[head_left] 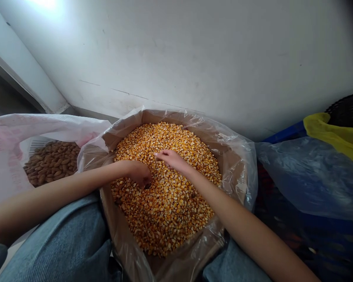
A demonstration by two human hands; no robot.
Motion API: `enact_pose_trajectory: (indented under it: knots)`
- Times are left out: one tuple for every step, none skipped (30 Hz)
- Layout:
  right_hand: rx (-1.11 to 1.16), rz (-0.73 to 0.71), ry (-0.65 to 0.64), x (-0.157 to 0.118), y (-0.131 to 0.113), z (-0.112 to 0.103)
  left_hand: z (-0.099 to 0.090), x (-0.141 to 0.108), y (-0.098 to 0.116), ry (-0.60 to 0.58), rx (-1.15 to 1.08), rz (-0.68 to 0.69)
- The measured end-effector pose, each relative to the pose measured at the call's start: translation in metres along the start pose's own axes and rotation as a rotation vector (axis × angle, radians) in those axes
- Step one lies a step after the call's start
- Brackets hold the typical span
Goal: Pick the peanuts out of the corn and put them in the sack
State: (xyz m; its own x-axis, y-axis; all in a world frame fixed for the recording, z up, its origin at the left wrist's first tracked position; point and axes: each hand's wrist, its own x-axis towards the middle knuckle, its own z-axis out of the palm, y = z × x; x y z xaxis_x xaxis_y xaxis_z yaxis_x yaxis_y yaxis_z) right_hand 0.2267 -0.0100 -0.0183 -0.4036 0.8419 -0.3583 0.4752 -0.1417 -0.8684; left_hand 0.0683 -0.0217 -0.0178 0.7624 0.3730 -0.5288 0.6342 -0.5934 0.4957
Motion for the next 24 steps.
enact_pose_trajectory:
  knots:
    - [0.209, 0.035, -0.011, 0.0, -0.002, -0.003, -0.003, -0.002, -0.001, 0.0, -0.032, 0.004]
    - [0.394, 0.062, -0.026, 0.001, -0.004, -0.006, -0.007, -0.004, -0.001, -0.001, -0.079, 0.019]
    - [0.541, 0.08, -0.05, 0.001, -0.006, -0.007, -0.01, -0.007, -0.002, 0.008, -0.136, 0.044]
    - [0.644, 0.086, -0.084, 0.001, -0.006, -0.007, -0.014, -0.009, -0.002, 0.027, -0.193, 0.069]
    - [0.702, 0.081, -0.125, 0.001, -0.006, -0.007, -0.017, -0.012, -0.001, 0.056, -0.235, 0.089]
    - [0.713, 0.074, -0.158, 0.0, -0.006, -0.006, -0.018, -0.014, -0.001, 0.086, -0.252, 0.094]
    - [0.679, 0.066, -0.172, 0.0, -0.005, -0.005, -0.018, -0.016, -0.001, 0.104, -0.239, 0.089]
    - [0.592, 0.059, -0.168, 0.0, -0.003, -0.004, -0.017, -0.016, -0.001, 0.096, -0.201, 0.075]
    - [0.451, 0.047, -0.155, -0.001, 0.0, -0.002, -0.014, -0.016, -0.001, 0.063, -0.142, 0.057]
    - [0.26, 0.025, -0.144, -0.002, 0.002, 0.0, -0.011, -0.014, -0.002, 0.013, -0.072, 0.038]
    - [0.039, -0.009, -0.139, -0.003, 0.004, 0.002, -0.007, -0.013, -0.003, -0.038, -0.001, 0.017]
    - [-0.19, -0.052, -0.146, -0.005, 0.006, 0.005, -0.004, -0.011, -0.004, -0.077, 0.063, -0.006]
    - [-0.398, -0.102, -0.17, -0.006, 0.008, 0.009, -0.002, -0.009, -0.005, -0.099, 0.111, -0.021]
    - [-0.571, -0.152, -0.205, -0.008, 0.009, 0.014, 0.0, -0.008, -0.006, -0.098, 0.141, -0.031]
    - [-0.704, -0.192, -0.246, -0.01, 0.009, 0.019, 0.0, -0.008, -0.006, -0.083, 0.155, -0.035]
    - [-0.804, -0.219, -0.285, -0.012, 0.009, 0.025, 0.0, -0.008, -0.006, -0.066, 0.157, -0.035]
    - [-0.883, -0.234, -0.318, -0.014, 0.009, 0.032, -0.001, -0.009, -0.006, -0.051, 0.154, -0.038]
    - [-0.947, -0.239, -0.34, -0.015, 0.009, 0.037, -0.001, -0.009, -0.005, -0.04, 0.156, -0.052]
    - [-0.997, -0.239, -0.349, -0.016, 0.008, 0.042, -0.002, -0.01, -0.004, -0.031, 0.163, -0.078]
    - [-1.03, -0.233, -0.352, -0.017, 0.008, 0.046, -0.003, -0.011, -0.003, -0.023, 0.174, -0.11]
    - [-1.043, -0.222, -0.356, -0.017, 0.007, 0.047, -0.003, -0.011, -0.002, -0.02, 0.18, -0.139]
    - [-1.026, -0.208, -0.365, -0.016, 0.007, 0.046, -0.003, -0.011, -0.001, -0.021, 0.183, -0.159]
    - [-0.972, -0.194, -0.376, -0.015, 0.006, 0.043, -0.004, -0.012, -0.001, -0.027, 0.178, -0.162]
    - [-0.879, -0.18, -0.38, -0.014, 0.005, 0.038, -0.005, -0.012, -0.001, -0.039, 0.165, -0.147]
